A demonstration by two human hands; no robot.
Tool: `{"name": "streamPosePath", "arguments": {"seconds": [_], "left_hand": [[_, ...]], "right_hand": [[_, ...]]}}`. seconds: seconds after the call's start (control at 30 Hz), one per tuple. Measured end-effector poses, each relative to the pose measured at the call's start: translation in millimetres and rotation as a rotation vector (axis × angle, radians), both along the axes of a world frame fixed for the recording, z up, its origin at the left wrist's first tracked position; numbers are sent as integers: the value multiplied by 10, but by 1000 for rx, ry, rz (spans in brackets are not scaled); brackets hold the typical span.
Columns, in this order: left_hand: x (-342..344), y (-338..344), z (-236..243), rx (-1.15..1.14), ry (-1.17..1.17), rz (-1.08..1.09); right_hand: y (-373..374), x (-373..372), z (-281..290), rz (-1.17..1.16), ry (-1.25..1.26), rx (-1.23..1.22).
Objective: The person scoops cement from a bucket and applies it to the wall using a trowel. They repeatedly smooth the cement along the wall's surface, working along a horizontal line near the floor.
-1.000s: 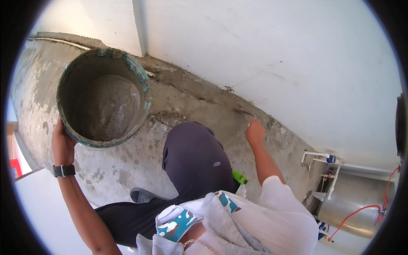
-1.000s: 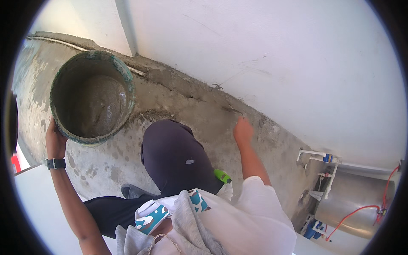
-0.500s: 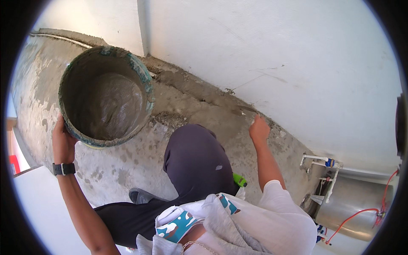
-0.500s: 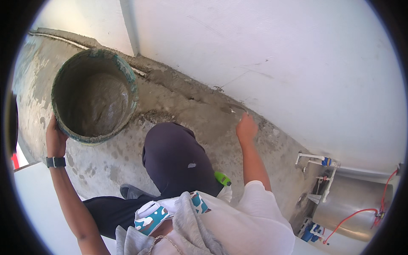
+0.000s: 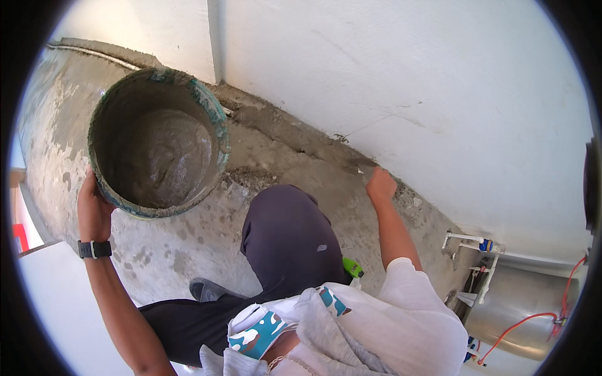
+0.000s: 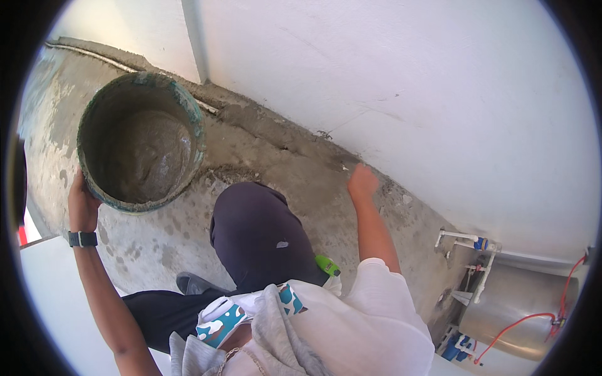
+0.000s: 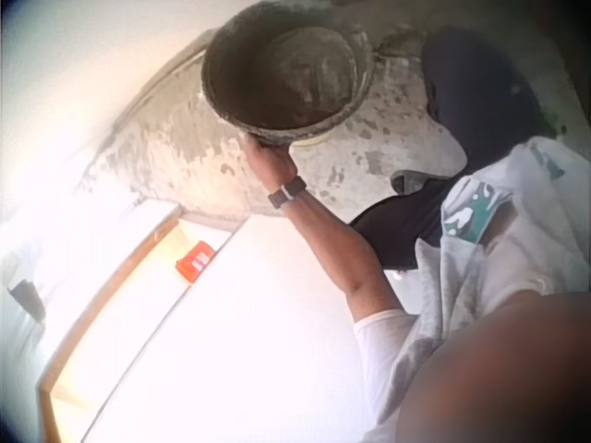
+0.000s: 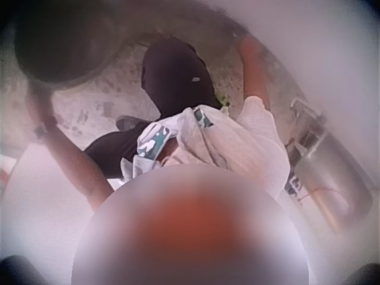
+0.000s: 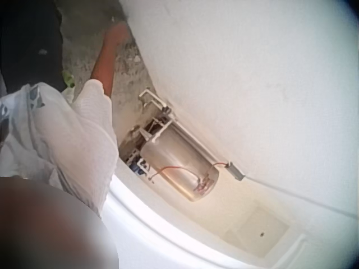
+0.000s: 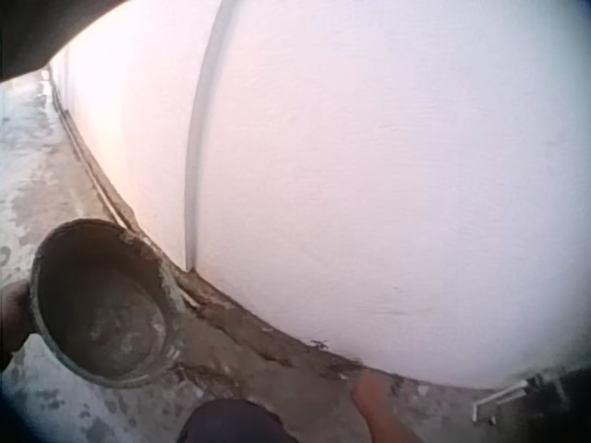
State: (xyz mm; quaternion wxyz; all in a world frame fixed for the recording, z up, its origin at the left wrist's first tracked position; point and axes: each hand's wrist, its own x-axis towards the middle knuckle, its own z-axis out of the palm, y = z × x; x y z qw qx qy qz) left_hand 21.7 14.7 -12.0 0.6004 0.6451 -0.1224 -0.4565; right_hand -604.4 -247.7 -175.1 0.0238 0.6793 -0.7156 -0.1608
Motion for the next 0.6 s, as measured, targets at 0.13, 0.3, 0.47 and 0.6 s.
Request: {"name": "streamPosePath", "arguments": {"seconds": [0.13,0.3,0.47,0.6], "left_hand": [[-26,-17,-9,28,-19,46],[-21,-2,37,10,-45,-36],[-78,-19,57,-14,-37,-22],[-87,-48,57,19,-34,32]], "right_hand": [[33,-6,-22,-40,-19,19],[108,-67,36,-61,-65,-20],[209,-140,-52,-161,-193,50],[287,-275,-367,-388,-575,281]]}}
